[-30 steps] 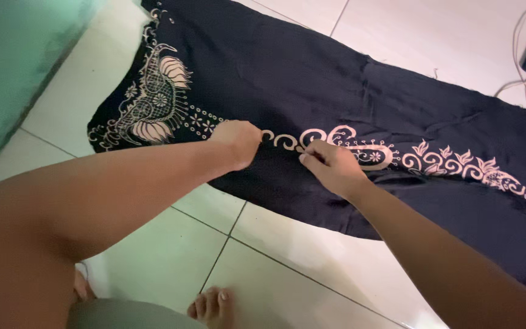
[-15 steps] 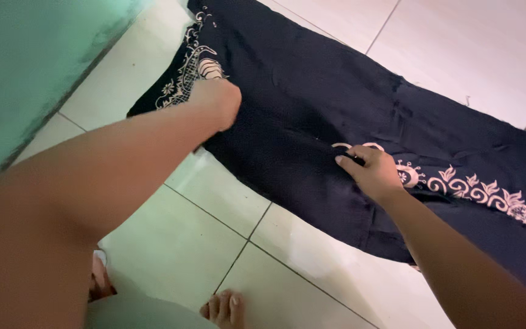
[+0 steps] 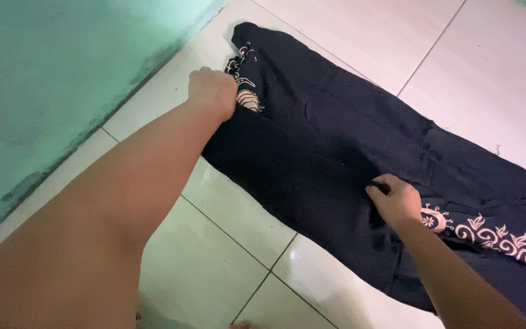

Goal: The person folds a black garment with gold patterns by hand while sitting on a tiled floor by smoothing the fabric and folding the sides inward.

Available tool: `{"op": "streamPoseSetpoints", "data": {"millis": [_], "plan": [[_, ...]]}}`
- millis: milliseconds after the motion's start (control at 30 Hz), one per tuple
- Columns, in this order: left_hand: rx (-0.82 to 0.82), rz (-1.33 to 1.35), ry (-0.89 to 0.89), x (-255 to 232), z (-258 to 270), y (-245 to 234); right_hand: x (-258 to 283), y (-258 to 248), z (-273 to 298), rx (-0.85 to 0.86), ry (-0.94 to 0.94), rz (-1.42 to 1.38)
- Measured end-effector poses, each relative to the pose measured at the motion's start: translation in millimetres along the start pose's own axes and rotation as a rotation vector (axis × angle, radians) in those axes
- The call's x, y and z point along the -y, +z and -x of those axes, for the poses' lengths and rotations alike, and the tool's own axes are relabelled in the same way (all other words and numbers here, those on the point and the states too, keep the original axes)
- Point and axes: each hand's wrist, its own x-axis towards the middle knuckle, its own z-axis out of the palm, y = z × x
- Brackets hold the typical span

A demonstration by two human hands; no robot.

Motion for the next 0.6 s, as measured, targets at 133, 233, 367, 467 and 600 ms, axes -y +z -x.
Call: {"op": "streamPoseSetpoints", "data": {"millis": [133,233,367,467,600], "plan": [[0.020,0.266,-0.149,9,-16,3,-2,2,1,-0.036,0.020,-0.068],[-0.074,0.513,-0.284,10,-31,9,1,2,2,-0.064,0.087,-0.077],[-0.176,0.704,-0.460,6,-41,25,-1,9,2,-0.221,0.016,0.066],[-0.193,0.769,-0.483,-7,-34,34,-7,15,5,-0.392,-0.071,0.146],[-0.325,0.426,-0.159,-44,5,49,-6,24,18,-0.577,-0.246,0.189]]}}
